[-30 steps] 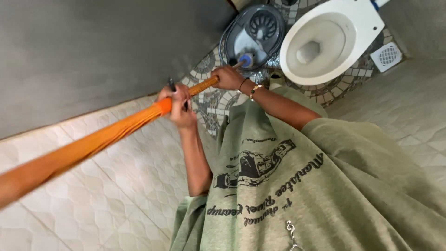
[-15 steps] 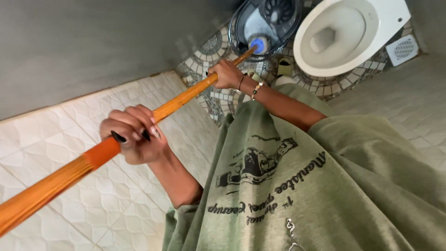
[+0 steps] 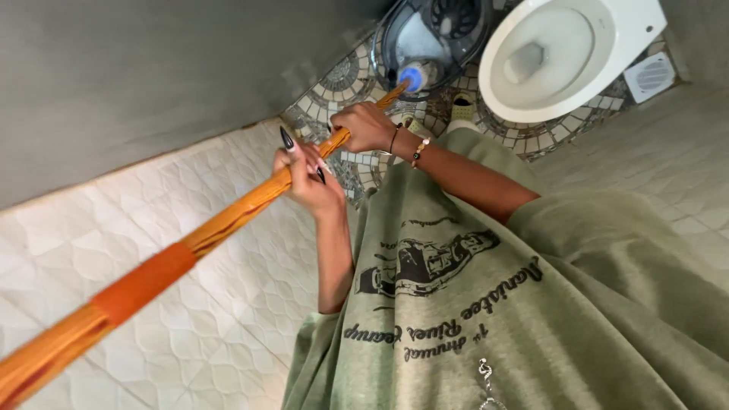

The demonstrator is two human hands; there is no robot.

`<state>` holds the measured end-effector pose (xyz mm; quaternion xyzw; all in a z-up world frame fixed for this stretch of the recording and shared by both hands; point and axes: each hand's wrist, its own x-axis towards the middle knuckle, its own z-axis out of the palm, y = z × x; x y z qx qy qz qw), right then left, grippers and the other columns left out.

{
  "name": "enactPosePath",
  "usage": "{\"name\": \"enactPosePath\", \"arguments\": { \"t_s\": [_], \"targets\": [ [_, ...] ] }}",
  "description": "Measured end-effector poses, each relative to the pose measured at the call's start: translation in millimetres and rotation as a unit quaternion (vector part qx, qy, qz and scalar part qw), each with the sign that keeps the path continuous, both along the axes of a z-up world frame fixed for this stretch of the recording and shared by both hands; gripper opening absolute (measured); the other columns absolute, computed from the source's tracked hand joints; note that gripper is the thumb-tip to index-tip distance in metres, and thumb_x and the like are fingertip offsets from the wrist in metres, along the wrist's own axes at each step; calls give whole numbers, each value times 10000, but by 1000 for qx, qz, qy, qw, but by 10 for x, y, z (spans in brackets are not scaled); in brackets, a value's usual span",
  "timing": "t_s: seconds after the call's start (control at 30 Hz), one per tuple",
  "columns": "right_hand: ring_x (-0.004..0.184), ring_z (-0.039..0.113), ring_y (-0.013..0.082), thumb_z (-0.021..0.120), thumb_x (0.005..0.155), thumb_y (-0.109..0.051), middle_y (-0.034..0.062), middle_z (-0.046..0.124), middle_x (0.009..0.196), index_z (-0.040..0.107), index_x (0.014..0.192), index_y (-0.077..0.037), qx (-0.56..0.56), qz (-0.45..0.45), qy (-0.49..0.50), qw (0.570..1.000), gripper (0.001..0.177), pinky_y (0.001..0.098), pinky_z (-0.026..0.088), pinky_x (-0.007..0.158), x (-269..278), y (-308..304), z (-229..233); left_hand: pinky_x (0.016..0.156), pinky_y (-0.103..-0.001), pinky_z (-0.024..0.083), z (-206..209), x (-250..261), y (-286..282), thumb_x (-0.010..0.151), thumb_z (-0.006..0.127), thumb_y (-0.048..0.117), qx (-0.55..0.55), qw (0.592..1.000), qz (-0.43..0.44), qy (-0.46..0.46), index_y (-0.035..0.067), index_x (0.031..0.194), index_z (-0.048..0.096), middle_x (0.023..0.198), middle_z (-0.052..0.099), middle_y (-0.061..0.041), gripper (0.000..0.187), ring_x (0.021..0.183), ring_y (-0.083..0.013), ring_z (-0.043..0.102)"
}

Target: The person mops a tiled floor in a bathroom using a mop and a bucket, moving the mop across the tiles and around the base of the toilet.

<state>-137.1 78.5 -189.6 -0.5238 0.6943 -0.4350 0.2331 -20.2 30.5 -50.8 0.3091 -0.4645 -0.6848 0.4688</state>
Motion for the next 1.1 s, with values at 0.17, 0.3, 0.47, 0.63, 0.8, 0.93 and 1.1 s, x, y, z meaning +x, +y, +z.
{"name": "enactPosePath", "arguments": {
  "t_s": [0.17,0.3,0.47,0.63,0.8,0.93,1.1],
  "targets": [
    [818,664,327,754,922,-236,115,669,848,608,830,-52,-24,-83,19,996,252,455,519,739,-60,214,-560,737,-311,400,93,-79,137,1032,603,90,15,1000,4,-26,116,736,393,645,384,10,364,629,-112,372],
    [838,663,331,785,891,-223,130,675,851,623,816,-53,28,-128,14,991,246,466,488,798,-3,218,-931,762,-332,421,337,-15,60,1017,578,91,-23,999,-22,-25,124,757,420,649,368,31,306,639,-113,365],
    [925,679,332,755,775,-119,136,717,909,688,829,-52,21,-127,45,991,109,462,485,907,-13,249,-1226,710,-305,369,751,225,-73,1046,528,123,-53,998,-38,-5,170,754,416,630,363,39,316,587,-100,343],
    [824,705,324,703,757,-84,140,742,879,766,882,-70,79,-128,-74,986,141,442,542,765,61,74,-1066,744,-332,394,1052,444,-195,1065,529,174,-57,997,-41,32,167,755,421,639,391,40,329,608,-119,362],
    [701,716,304,755,773,-179,133,744,785,791,857,-97,105,-101,-62,987,123,433,546,651,59,-18,-688,642,-302,370,1254,651,-427,1092,532,199,-88,993,-40,61,173,725,376,621,361,25,400,503,-96,334],
    [691,710,312,809,691,-216,128,736,741,806,868,-125,92,-71,-28,993,199,441,555,676,63,-91,-478,683,-311,380,1381,808,-580,1106,506,181,-105,990,-42,82,155,736,349,580,334,8,402,513,-113,317],
    [722,710,323,785,713,-180,122,741,759,817,892,-154,56,-72,7,996,184,456,561,723,48,-121,-372,661,-282,356,1514,969,-749,1106,505,172,-184,975,-91,83,159,710,318,556,308,22,439,479,-93,301]
  ]
}}
